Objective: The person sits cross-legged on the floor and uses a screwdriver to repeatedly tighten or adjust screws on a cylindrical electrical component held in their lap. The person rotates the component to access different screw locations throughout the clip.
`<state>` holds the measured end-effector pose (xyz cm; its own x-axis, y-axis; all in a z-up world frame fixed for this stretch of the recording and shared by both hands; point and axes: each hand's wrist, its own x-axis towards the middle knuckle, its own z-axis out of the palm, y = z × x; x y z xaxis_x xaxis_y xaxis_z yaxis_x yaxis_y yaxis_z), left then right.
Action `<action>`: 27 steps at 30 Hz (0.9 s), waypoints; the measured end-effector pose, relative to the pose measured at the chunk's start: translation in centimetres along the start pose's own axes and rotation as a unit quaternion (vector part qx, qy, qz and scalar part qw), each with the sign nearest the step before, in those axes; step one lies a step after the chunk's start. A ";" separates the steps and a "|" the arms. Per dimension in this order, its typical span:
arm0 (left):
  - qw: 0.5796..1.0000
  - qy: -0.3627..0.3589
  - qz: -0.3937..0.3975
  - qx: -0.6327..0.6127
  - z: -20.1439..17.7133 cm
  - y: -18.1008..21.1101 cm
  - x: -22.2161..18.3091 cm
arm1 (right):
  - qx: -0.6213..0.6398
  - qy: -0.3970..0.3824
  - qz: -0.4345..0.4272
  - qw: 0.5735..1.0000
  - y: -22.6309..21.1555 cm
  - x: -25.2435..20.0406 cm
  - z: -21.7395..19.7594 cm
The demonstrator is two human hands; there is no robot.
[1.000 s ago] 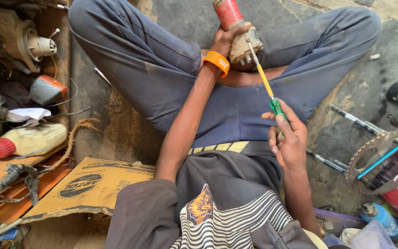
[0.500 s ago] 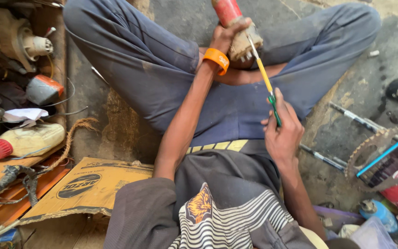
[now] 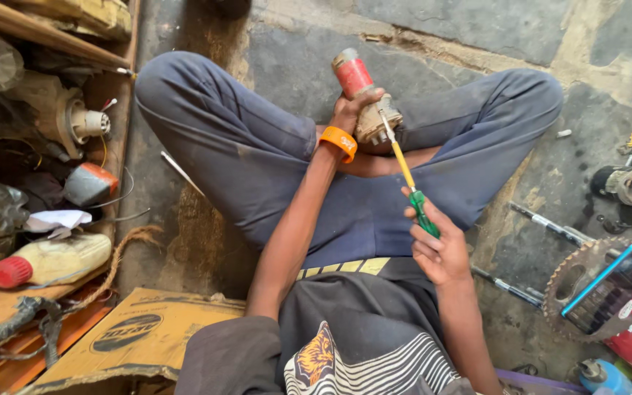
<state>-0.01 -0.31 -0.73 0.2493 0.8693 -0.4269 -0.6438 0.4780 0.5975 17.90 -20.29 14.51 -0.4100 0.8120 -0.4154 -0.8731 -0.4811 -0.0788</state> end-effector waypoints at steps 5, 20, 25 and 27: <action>0.999 0.034 0.033 0.019 0.5 -0.3 0.7 | -0.650 0.236 -0.158 0.704 0.2 0.7 0.6; 0.999 0.046 -0.020 -0.006 -0.7 -1.0 0.6 | 0.040 -0.045 -0.008 0.998 -1.6 -0.7 -2.5; 0.998 0.056 0.003 0.011 -0.4 -0.8 1.3 | -0.484 0.152 -0.096 0.857 -1.6 -0.7 -1.2; 0.998 0.065 0.009 0.016 -0.6 -1.0 1.1 | -0.633 0.183 -0.163 0.735 -0.5 -0.6 -0.2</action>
<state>0.53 0.11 -2.20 0.1413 0.8552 -0.4987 -0.6235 0.4681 0.6261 18.62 -20.63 14.63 0.0670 0.9208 -0.3843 0.1298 -0.3899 -0.9117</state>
